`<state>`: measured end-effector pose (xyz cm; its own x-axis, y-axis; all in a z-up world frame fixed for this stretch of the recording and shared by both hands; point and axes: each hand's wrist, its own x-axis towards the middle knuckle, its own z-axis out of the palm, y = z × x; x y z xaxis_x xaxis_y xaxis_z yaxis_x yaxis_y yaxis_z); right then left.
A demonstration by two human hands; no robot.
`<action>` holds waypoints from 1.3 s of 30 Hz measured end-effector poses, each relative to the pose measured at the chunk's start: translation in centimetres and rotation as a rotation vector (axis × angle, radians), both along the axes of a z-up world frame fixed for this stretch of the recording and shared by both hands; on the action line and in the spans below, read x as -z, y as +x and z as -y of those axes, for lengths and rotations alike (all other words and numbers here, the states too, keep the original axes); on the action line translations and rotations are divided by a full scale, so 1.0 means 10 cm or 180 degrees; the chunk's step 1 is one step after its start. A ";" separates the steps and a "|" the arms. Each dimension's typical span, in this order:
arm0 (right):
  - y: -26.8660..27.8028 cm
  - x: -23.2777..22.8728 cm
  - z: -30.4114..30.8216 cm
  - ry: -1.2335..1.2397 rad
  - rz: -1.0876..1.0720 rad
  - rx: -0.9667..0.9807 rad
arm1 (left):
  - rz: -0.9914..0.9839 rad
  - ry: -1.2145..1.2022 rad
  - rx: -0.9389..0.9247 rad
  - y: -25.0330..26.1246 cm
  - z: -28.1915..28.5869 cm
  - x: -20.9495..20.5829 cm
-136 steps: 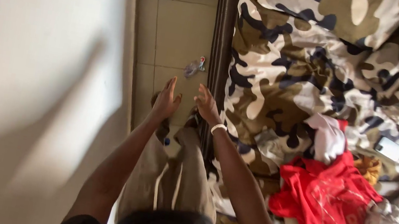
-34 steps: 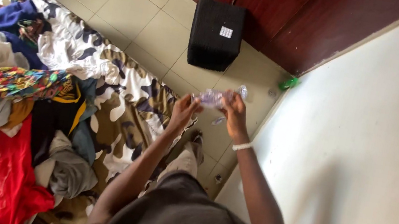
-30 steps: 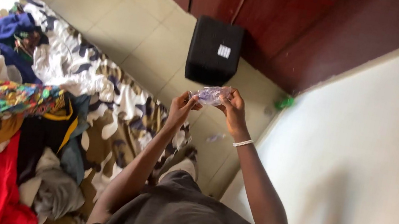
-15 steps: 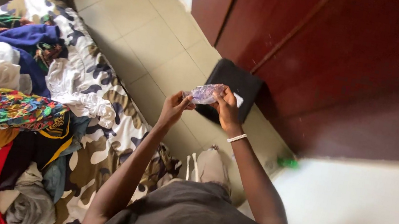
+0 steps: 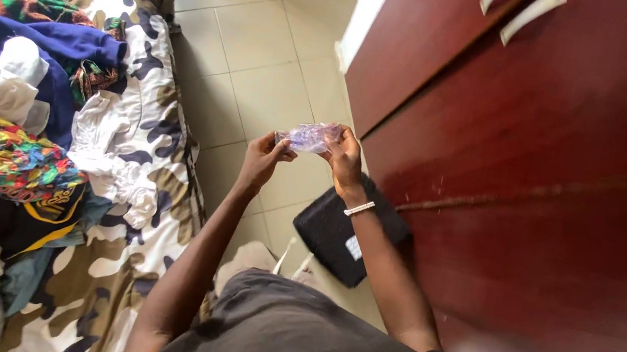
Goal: The person repeatedly picks up small items from the floor, including a banana peel, plastic wrappers, and a small box, and places them into a nearby trash bin. The person walks back and forth between the floor and the bin multiple times.
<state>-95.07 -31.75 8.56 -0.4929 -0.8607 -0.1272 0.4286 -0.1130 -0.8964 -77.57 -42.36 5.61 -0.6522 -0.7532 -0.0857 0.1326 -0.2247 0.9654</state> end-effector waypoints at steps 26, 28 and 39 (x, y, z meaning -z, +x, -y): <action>-2.50 0.16 4.99 -0.0164 0.0304 0.0582 | -0.0075 0.0025 0.0561 -2.77 5.34 0.17; -2.85 0.26 5.42 -0.0238 0.0325 0.0556 | -0.0043 -0.0066 0.0538 -3.11 5.77 0.28; -4.80 0.28 7.48 -0.0023 0.0123 0.0496 | 0.0100 -0.0040 0.0308 -5.01 7.80 0.33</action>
<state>-143.09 -106.54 5.71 -0.6154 -0.7752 -0.1428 0.4396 -0.1871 -0.8785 -127.72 -120.39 2.36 -0.7192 -0.6878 -0.0981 0.0805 -0.2227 0.9716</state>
